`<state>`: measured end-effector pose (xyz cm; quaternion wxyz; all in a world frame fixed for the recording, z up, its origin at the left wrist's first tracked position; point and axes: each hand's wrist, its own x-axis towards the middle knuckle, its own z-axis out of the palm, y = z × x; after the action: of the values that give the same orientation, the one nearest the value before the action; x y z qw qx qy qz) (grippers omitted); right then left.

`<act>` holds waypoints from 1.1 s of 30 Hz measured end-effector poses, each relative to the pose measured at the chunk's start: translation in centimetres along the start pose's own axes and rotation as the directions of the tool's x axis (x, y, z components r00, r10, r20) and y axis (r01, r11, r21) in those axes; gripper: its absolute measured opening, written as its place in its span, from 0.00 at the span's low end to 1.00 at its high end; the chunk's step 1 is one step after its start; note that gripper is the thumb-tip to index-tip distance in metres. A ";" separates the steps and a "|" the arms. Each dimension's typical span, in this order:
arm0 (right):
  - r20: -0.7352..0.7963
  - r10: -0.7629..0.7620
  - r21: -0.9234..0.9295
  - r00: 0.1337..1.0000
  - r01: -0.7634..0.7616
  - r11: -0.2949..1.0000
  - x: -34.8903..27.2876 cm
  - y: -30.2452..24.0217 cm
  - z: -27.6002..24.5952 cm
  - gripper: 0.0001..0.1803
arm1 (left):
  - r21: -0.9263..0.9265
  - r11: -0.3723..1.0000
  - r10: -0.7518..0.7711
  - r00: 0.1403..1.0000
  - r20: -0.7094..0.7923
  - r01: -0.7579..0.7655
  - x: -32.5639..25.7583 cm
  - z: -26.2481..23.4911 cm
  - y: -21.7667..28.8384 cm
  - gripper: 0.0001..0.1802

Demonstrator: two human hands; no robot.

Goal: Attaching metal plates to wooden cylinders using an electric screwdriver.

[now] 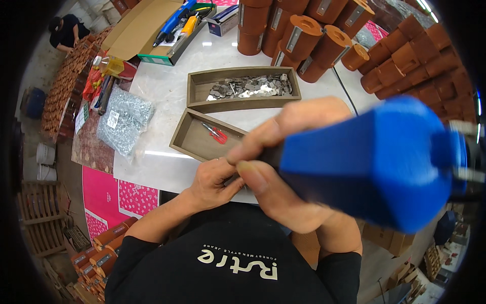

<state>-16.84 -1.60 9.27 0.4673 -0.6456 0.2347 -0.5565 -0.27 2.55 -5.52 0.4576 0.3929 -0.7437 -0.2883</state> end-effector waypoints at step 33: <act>0.006 0.079 -0.108 0.997 -0.078 0.991 -0.8 -0.2 2.0 0.24 | -0.107 0.994 0.003 0.998 -0.058 -0.009 -0.6 0.7 -0.8 0.22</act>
<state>-15.20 -0.14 9.17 0.4544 -0.6630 0.2874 -0.5209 -0.48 2.69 -6.67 0.5001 0.3736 -0.7148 -0.3152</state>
